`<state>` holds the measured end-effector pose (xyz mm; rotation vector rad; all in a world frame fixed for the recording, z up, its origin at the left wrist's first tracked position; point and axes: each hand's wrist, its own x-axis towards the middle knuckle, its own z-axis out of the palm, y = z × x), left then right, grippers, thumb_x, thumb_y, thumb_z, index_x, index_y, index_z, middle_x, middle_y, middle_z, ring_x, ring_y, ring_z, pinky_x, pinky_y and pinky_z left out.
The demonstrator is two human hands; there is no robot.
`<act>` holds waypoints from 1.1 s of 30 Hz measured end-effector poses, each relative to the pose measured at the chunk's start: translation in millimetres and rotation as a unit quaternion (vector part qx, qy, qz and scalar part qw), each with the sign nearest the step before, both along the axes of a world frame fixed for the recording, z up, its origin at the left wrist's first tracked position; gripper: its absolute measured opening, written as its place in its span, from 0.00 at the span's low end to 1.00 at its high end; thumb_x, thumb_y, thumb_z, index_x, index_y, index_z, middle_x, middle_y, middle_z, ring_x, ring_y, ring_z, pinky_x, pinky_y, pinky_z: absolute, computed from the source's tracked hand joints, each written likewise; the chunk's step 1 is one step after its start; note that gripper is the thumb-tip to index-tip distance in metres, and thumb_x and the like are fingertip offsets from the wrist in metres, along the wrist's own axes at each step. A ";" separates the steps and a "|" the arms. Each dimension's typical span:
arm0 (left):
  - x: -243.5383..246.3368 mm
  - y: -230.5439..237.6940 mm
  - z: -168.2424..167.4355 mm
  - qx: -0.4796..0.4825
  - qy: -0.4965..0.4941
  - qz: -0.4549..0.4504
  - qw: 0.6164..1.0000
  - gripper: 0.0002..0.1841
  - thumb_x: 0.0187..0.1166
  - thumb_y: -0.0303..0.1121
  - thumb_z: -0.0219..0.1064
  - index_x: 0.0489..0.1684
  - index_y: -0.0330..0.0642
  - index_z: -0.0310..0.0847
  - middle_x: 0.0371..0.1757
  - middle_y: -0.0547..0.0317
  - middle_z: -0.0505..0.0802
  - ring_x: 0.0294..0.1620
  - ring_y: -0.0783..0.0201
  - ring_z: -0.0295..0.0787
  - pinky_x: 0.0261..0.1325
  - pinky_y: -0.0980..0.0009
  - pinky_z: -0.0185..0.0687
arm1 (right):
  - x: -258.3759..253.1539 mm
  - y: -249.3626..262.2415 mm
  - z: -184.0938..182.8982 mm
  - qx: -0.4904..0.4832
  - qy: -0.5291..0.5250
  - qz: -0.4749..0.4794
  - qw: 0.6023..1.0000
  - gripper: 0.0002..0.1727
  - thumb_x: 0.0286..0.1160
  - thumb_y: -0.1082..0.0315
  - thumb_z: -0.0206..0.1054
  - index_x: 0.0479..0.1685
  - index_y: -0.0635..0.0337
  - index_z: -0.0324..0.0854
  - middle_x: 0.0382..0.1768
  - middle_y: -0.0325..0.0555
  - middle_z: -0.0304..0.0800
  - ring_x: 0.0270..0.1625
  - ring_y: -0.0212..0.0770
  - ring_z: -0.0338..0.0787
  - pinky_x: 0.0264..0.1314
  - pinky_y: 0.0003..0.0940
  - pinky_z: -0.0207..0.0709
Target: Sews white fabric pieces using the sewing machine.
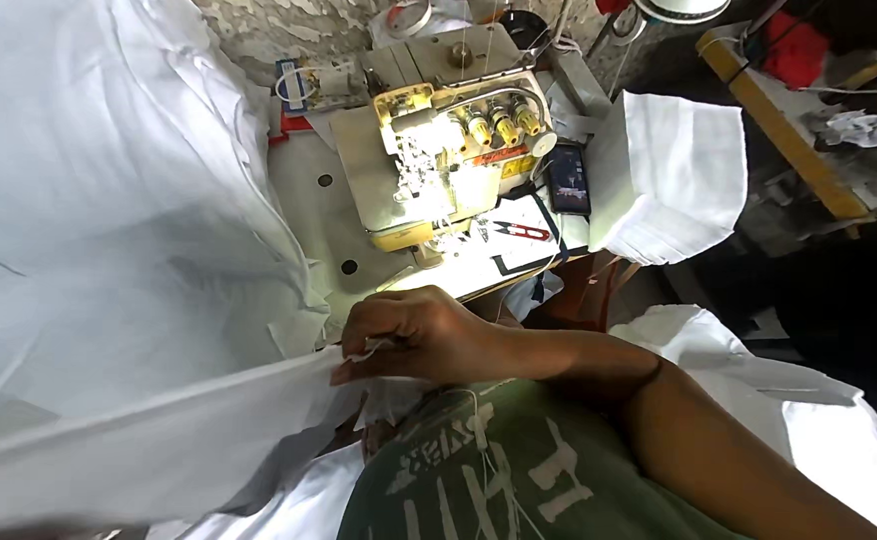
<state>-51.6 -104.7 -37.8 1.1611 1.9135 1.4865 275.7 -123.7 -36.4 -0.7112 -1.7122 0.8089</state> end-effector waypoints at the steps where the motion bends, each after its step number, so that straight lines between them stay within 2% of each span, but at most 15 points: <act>1: 4.7 2.5 -4.5 0.007 -0.025 -0.023 0.999 0.03 0.78 0.16 0.62 0.36 0.22 0.75 0.25 0.58 0.85 0.28 0.73 0.85 0.34 0.77 0.83 | 2.4 -0.3 -3.4 -0.004 -0.007 -0.010 1.000 0.06 0.67 0.77 0.76 0.31 0.73 0.85 0.30 0.52 0.88 0.32 0.35 0.86 0.34 0.26 0.79; 2: 11.5 6.8 -6.5 0.028 -0.064 -0.051 0.996 0.06 0.85 0.19 0.54 0.49 0.24 0.73 0.35 0.62 0.85 0.37 0.76 0.85 0.45 0.78 0.84 | 4.7 -0.6 -6.2 -0.008 -0.012 -0.021 1.000 0.06 0.67 0.77 0.76 0.31 0.72 0.85 0.30 0.51 0.88 0.32 0.35 0.86 0.33 0.27 0.79; 3: 22.5 13.0 -5.7 0.061 -0.096 -0.071 0.991 0.09 0.89 0.25 0.52 0.59 0.31 0.72 0.44 0.66 0.88 0.46 0.76 0.87 0.55 0.76 0.85 | 7.0 -0.7 -9.1 -0.011 -0.016 -0.032 0.999 0.06 0.67 0.77 0.76 0.30 0.71 0.85 0.30 0.51 0.88 0.31 0.36 0.86 0.33 0.28 0.80; 4: 33.1 17.1 -4.5 0.086 -0.091 -0.090 0.988 0.11 0.90 0.27 0.53 0.62 0.35 0.73 0.48 0.68 0.88 0.50 0.76 0.88 0.59 0.74 0.85 | 9.1 -0.5 -12.9 -0.014 -0.016 -0.043 0.999 0.06 0.67 0.77 0.76 0.30 0.71 0.84 0.30 0.51 0.88 0.31 0.36 0.85 0.32 0.27 0.79; 6: 51.6 19.0 -3.2 0.143 -0.008 -0.114 0.983 0.07 0.88 0.30 0.60 0.54 0.37 0.77 0.43 0.70 0.88 0.46 0.76 0.88 0.53 0.75 0.86 | 15.2 0.5 -20.6 -0.024 -0.018 -0.059 0.998 0.06 0.69 0.76 0.75 0.31 0.71 0.84 0.31 0.52 0.88 0.32 0.34 0.85 0.34 0.26 0.79; 8: 57.6 26.6 -5.2 0.246 0.056 -0.179 0.951 0.07 0.85 0.31 0.66 0.48 0.34 0.82 0.44 0.68 0.90 0.47 0.76 0.88 0.55 0.75 0.84 | 20.4 1.1 -27.3 -0.036 -0.019 -0.069 0.997 0.06 0.70 0.75 0.74 0.33 0.72 0.85 0.32 0.52 0.88 0.33 0.32 0.85 0.36 0.23 0.78; 11: 71.6 32.8 -0.7 0.312 0.084 -0.223 0.920 0.05 0.85 0.33 0.67 0.48 0.48 0.87 0.48 0.78 0.91 0.53 0.80 0.86 0.60 0.76 0.82 | 24.6 0.3 -35.8 -0.045 -0.027 -0.090 0.995 0.07 0.71 0.73 0.74 0.34 0.70 0.85 0.33 0.48 0.88 0.33 0.27 0.83 0.36 0.18 0.76; 15: 82.6 30.1 6.8 0.343 0.104 -0.249 0.900 0.06 0.85 0.32 0.66 0.48 0.53 0.89 0.48 0.83 0.90 0.51 0.84 0.85 0.57 0.81 0.81 | 27.2 -4.1 -39.9 -0.037 -0.021 -0.109 0.993 0.06 0.71 0.74 0.74 0.33 0.68 0.83 0.32 0.45 0.86 0.32 0.24 0.80 0.35 0.14 0.75; 20: 78.9 19.0 5.0 0.346 0.108 -0.235 0.902 0.05 0.84 0.36 0.68 0.49 0.54 0.89 0.50 0.82 0.90 0.54 0.82 0.85 0.58 0.81 0.81 | 29.2 -11.3 -36.8 -0.052 0.004 -0.093 0.994 0.06 0.70 0.77 0.73 0.34 0.67 0.80 0.30 0.43 0.81 0.27 0.22 0.74 0.28 0.12 0.70; 24: 67.4 8.6 -1.4 0.330 0.087 -0.217 0.915 0.04 0.82 0.33 0.69 0.47 0.49 0.89 0.50 0.73 0.92 0.55 0.73 0.88 0.61 0.72 0.83 | 26.9 -11.3 -35.8 -0.050 0.001 -0.107 0.993 0.05 0.70 0.77 0.74 0.34 0.69 0.82 0.30 0.46 0.84 0.27 0.26 0.78 0.29 0.15 0.74; 26: 70.3 1.2 -0.9 0.294 0.026 -0.196 0.935 0.02 0.80 0.28 0.67 0.42 0.41 0.84 0.44 0.67 0.91 0.50 0.68 0.89 0.58 0.68 0.86 | 25.4 -10.0 -35.9 -0.044 0.000 -0.124 0.991 0.05 0.69 0.77 0.75 0.33 0.69 0.83 0.30 0.47 0.85 0.27 0.28 0.79 0.28 0.19 0.76; 27: 77.7 -1.6 3.1 0.276 -0.009 -0.163 0.947 0.01 0.78 0.23 0.64 0.37 0.37 0.79 0.38 0.64 0.90 0.44 0.68 0.90 0.53 0.69 0.88 | 24.9 -9.1 -36.0 -0.043 0.002 -0.128 0.991 0.05 0.68 0.78 0.75 0.33 0.69 0.82 0.29 0.47 0.84 0.25 0.29 0.79 0.27 0.21 0.76; 29: 96.8 -7.2 17.6 0.226 -0.067 -0.089 0.968 0.06 0.73 0.13 0.54 0.35 0.32 0.73 0.30 0.61 0.88 0.36 0.69 0.90 0.45 0.73 0.89 | 23.6 -5.9 -36.6 -0.039 0.014 -0.127 0.991 0.06 0.67 0.79 0.74 0.32 0.70 0.81 0.27 0.47 0.83 0.23 0.30 0.78 0.25 0.23 0.74; 31: 106.4 -10.8 25.8 0.191 -0.087 -0.066 0.976 0.09 0.74 0.08 0.50 0.37 0.29 0.72 0.29 0.60 0.88 0.35 0.69 0.90 0.43 0.74 0.89 | 23.6 -3.4 -37.4 -0.040 0.026 -0.117 0.992 0.06 0.68 0.79 0.73 0.32 0.70 0.80 0.25 0.47 0.82 0.23 0.31 0.77 0.24 0.24 0.73; 33: 112.3 -13.3 30.8 0.189 -0.078 -0.078 0.976 0.11 0.74 0.08 0.50 0.32 0.30 0.74 0.25 0.61 0.87 0.31 0.69 0.90 0.39 0.75 0.89 | 23.9 -2.3 -38.0 -0.045 0.035 -0.112 0.992 0.06 0.69 0.79 0.73 0.32 0.70 0.80 0.24 0.46 0.80 0.22 0.30 0.76 0.23 0.23 0.72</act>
